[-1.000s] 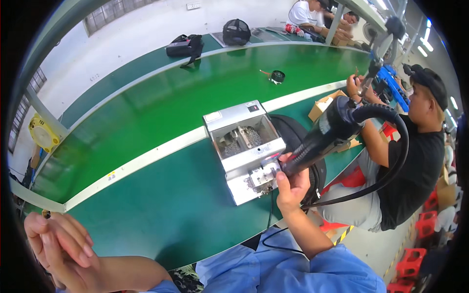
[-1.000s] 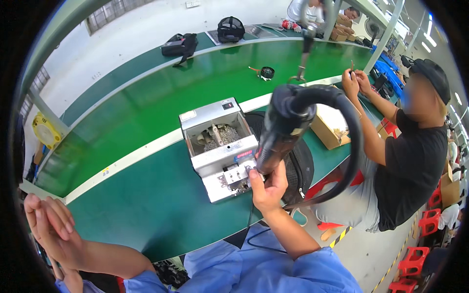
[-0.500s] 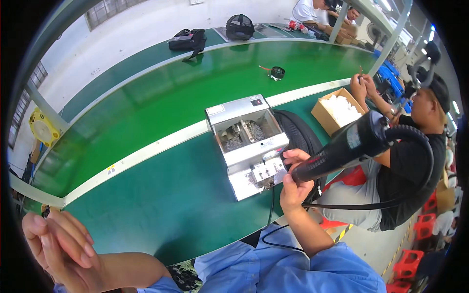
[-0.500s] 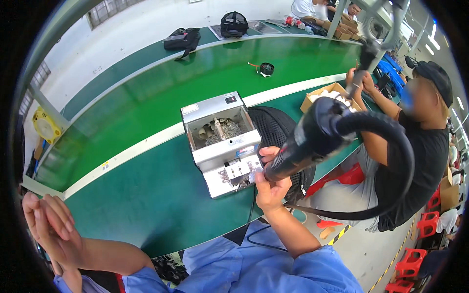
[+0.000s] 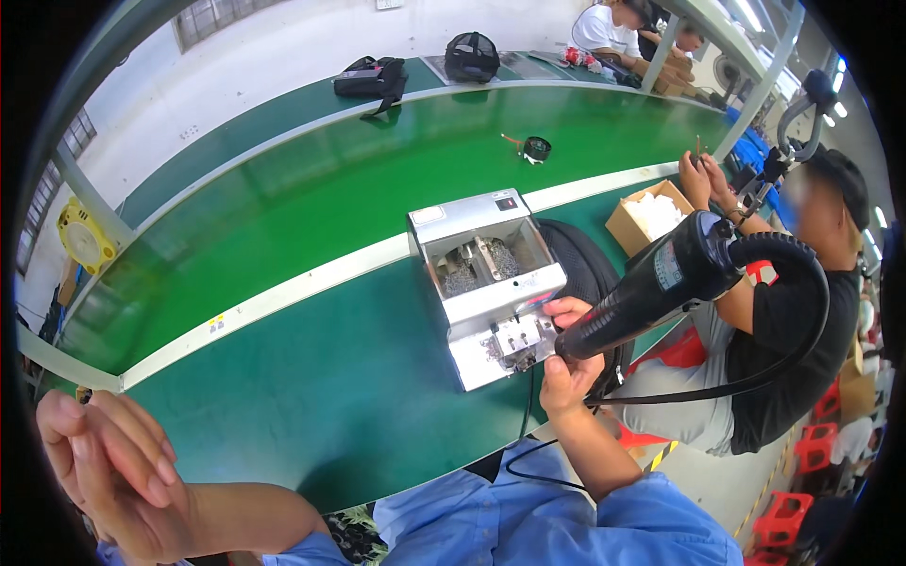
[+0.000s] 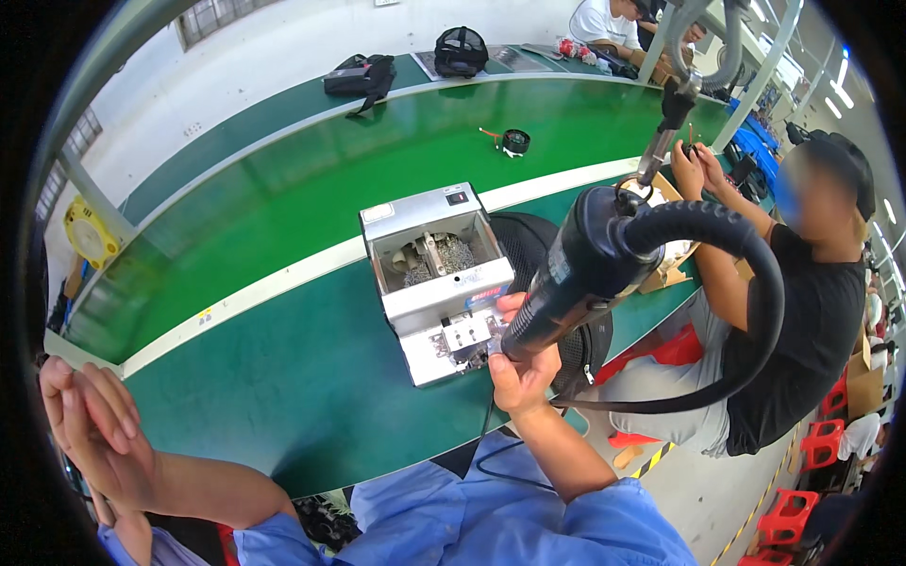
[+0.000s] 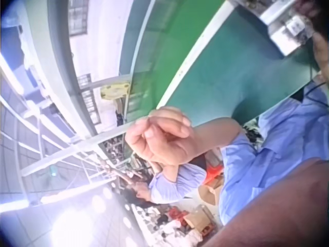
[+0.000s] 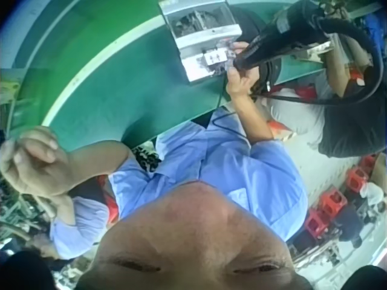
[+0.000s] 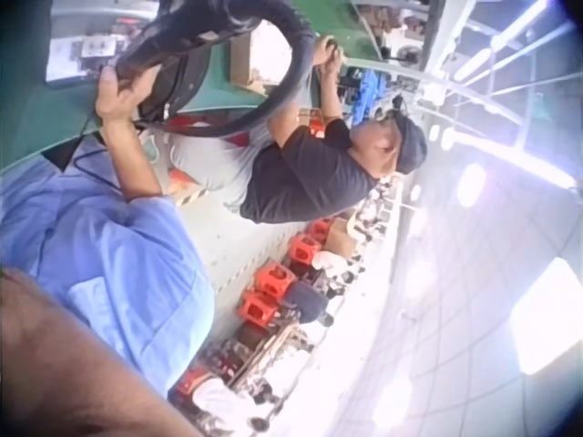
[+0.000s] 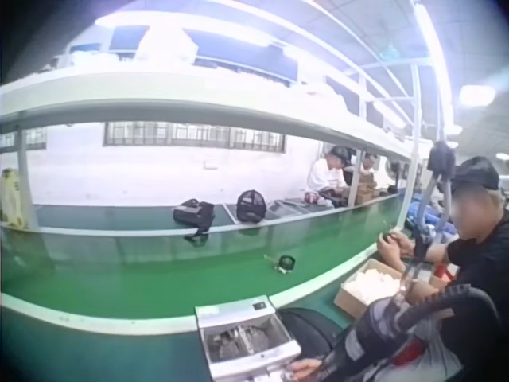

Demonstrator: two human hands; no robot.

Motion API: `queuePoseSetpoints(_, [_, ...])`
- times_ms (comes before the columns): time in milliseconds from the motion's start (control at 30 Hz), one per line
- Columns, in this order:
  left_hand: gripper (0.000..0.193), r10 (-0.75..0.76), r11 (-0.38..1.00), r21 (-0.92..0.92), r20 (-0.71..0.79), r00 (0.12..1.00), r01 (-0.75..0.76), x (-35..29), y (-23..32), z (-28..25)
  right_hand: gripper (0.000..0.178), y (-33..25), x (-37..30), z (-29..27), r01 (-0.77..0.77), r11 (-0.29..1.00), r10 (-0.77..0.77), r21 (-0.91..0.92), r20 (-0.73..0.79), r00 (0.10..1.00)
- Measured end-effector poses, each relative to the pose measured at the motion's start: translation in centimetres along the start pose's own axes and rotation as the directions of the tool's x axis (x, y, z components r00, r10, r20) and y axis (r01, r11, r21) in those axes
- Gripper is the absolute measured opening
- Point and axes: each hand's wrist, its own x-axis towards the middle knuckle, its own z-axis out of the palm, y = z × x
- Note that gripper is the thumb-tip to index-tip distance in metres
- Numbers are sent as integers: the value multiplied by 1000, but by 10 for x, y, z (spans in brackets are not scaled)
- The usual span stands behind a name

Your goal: Operating a component assembly machine and using a handheld power tool to assemble cooling fans on a production line.

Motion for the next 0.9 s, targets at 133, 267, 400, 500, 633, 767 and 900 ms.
queuePoseSetpoints(133, [24,-28,999,-24,70,997,30,4,-4,0,57,1,2,-2,36,999,-36,-21,3,999])
queuePoseSetpoints(267, [24,-305,951,53,-14,952,306,12,-13,14,65,-1,6,0,81,996,-78,-46,58,995])
queuePoseSetpoints(400, [27,-624,782,195,234,746,592,30,-74,42,67,-8,8,6,57,981,-65,-184,-41,997])
queuePoseSetpoints(500, [36,-754,597,158,445,483,787,35,-146,87,69,-3,5,0,34,978,-38,-205,-16,999])
queuePoseSetpoints(633, [48,-711,518,129,615,341,846,38,-216,144,71,-5,9,3,-46,988,55,-149,57,997])
queuePoseSetpoints(767, [55,-641,488,121,722,261,865,52,-278,211,74,-7,4,2,-130,971,144,-200,59,988])
queuePoseSetpoints(900, [65,-583,504,103,773,250,857,69,-306,285,73,0,3,-4,-98,990,105,-100,63,992])
